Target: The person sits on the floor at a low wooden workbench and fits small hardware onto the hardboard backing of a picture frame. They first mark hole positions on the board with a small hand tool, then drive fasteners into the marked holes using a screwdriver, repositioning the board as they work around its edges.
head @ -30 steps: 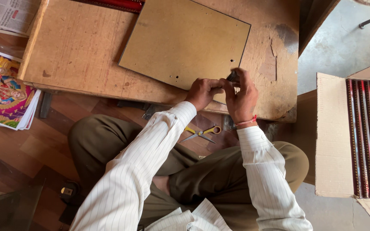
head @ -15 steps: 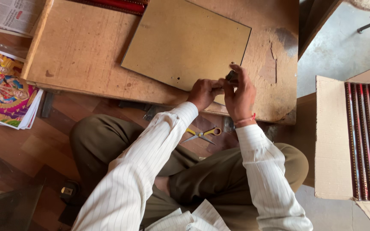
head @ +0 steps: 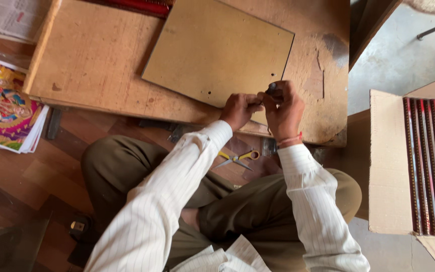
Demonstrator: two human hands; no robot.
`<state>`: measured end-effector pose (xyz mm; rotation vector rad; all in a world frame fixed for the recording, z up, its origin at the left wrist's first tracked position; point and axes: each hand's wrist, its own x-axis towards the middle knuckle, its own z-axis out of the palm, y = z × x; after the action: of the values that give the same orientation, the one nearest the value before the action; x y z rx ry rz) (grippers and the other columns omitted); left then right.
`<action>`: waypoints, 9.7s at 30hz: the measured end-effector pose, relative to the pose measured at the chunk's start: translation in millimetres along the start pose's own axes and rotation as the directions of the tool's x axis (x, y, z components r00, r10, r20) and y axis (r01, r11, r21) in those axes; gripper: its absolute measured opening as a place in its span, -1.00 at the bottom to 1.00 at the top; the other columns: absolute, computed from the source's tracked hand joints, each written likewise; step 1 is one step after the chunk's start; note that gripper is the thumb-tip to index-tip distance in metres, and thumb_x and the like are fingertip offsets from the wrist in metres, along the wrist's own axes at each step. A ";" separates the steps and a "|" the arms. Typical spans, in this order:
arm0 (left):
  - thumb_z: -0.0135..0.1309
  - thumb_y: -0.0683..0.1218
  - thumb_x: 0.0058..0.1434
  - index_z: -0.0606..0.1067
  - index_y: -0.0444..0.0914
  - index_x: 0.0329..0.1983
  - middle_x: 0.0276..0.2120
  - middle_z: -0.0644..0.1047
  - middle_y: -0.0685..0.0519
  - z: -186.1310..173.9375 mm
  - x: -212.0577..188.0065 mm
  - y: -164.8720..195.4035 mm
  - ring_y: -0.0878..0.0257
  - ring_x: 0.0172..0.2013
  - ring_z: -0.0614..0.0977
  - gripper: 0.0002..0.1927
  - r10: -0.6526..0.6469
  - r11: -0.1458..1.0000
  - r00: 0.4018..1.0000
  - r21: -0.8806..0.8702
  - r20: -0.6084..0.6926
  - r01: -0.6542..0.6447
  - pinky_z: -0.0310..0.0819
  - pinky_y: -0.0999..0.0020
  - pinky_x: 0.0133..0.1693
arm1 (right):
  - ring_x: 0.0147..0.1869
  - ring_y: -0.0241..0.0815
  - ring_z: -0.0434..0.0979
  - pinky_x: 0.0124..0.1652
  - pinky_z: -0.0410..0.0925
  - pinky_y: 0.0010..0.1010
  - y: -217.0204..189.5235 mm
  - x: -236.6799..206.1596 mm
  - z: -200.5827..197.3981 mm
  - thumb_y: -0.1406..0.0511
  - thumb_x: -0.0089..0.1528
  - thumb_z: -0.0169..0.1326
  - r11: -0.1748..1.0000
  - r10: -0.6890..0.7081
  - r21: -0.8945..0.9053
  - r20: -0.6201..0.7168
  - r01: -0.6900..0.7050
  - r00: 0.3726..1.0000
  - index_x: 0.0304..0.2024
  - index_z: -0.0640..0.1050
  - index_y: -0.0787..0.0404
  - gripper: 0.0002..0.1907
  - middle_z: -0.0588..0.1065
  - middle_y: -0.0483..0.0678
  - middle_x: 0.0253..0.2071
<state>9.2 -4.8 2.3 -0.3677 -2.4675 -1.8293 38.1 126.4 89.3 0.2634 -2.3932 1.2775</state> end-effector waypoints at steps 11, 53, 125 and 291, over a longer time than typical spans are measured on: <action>0.29 -0.05 0.14 0.66 -0.25 -0.21 -0.30 0.66 -0.11 0.5 0.3 0.5 0.02 -0.27 0.72 -0.78 0.018 0.999 1.000 0.040 0.009 -0.019 0.57 0.22 -0.19 | -0.23 -0.32 0.65 -0.22 0.50 -0.49 8.4 -0.9 -1.0 0.47 0.24 0.30 0.989 0.001 0.151 -0.060 0.008 0.998 -0.12 0.51 0.30 -0.77 0.61 -0.02 -0.33; 0.26 -0.11 0.16 0.64 -0.26 -0.21 -0.30 0.69 -0.06 -5.6 -6.8 11.6 0.12 -0.29 0.75 -0.83 -0.020 0.996 1.000 -0.087 0.019 0.022 0.60 0.28 -0.19 | -0.01 -0.21 0.69 -0.04 0.53 -0.44 1.6 -0.1 -3.5 0.60 0.32 0.01 0.986 -0.124 0.124 0.114 0.109 0.986 0.17 0.54 0.22 -0.59 0.63 0.02 -0.14; 0.29 -0.09 0.09 0.68 -0.24 -0.28 -0.35 0.69 -0.05 -2.5 0.0 1.9 0.13 -0.31 0.73 -0.84 0.002 1.000 1.000 -0.003 0.021 -0.002 0.57 0.30 -0.20 | -0.03 -0.29 0.67 -0.02 0.51 -0.46 -2.3 -3.8 -5.5 0.53 0.35 0.10 0.988 -0.118 0.104 0.028 0.115 0.993 0.12 0.56 0.30 -0.71 0.64 0.00 -0.12; 0.18 -0.34 0.10 0.58 -0.34 -0.40 -0.26 0.57 0.00 -123.0 -48.1 -11.4 0.03 -0.13 0.59 -0.94 0.189 0.904 0.981 0.397 -0.044 -0.156 0.49 0.19 -0.10 | -0.41 -0.39 0.49 -0.53 0.10 -0.59 -2.7 -114.2 60.9 0.29 0.23 0.23 0.298 0.643 0.481 0.536 -0.824 0.546 -0.25 0.58 0.20 -0.87 0.59 -0.10 -0.36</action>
<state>40.9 -132.3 19.9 -0.4575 -2.5661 -1.2177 125.2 71.4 10.8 -0.6723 -2.0834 2.7514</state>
